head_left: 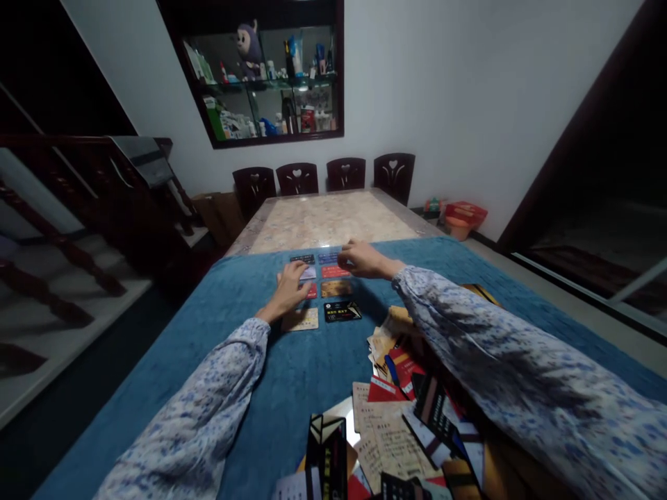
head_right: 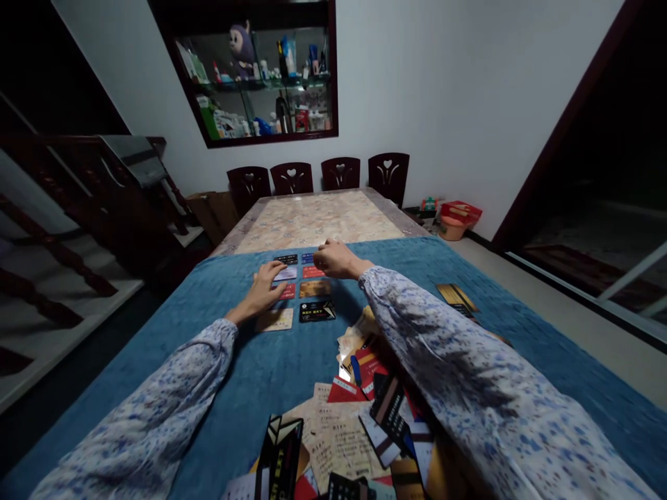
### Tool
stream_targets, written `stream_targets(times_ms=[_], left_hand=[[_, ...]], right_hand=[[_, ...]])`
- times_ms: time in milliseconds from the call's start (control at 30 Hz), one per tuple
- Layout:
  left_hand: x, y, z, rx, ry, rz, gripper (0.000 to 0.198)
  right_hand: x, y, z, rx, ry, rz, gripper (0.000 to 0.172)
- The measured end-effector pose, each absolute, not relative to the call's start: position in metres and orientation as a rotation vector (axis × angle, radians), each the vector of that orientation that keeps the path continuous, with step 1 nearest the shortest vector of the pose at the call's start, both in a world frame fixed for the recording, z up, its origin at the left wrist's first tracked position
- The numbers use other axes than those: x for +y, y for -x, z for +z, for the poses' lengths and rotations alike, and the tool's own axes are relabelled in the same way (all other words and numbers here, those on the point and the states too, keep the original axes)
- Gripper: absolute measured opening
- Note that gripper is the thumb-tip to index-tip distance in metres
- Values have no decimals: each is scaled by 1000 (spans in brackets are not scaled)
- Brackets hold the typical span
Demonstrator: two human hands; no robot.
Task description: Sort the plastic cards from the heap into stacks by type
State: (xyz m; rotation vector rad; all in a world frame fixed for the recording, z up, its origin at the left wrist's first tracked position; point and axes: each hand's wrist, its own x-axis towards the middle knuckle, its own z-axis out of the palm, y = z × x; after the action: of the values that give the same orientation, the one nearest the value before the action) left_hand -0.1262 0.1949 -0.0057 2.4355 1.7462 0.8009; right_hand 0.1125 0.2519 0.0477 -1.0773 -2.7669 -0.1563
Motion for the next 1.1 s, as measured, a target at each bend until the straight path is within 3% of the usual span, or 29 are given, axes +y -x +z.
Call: stream_targets(times_ms=[367, 600, 867, 1100], left_hand=[[124, 90, -13, 1503, -2513, 860, 43], [93, 69, -20, 1238, -2615, 879, 43], [61, 22, -2, 832, -2845, 510, 59], [58, -26, 4, 584, -2900, 220, 56]], right_hand=[[169, -164, 40, -2660, 1038, -110, 12], [143, -198, 25, -2654, 885, -56, 17], [126, -223, 13, -2650, 979, -60, 15], [121, -253, 12, -2607, 1267, -143, 25]])
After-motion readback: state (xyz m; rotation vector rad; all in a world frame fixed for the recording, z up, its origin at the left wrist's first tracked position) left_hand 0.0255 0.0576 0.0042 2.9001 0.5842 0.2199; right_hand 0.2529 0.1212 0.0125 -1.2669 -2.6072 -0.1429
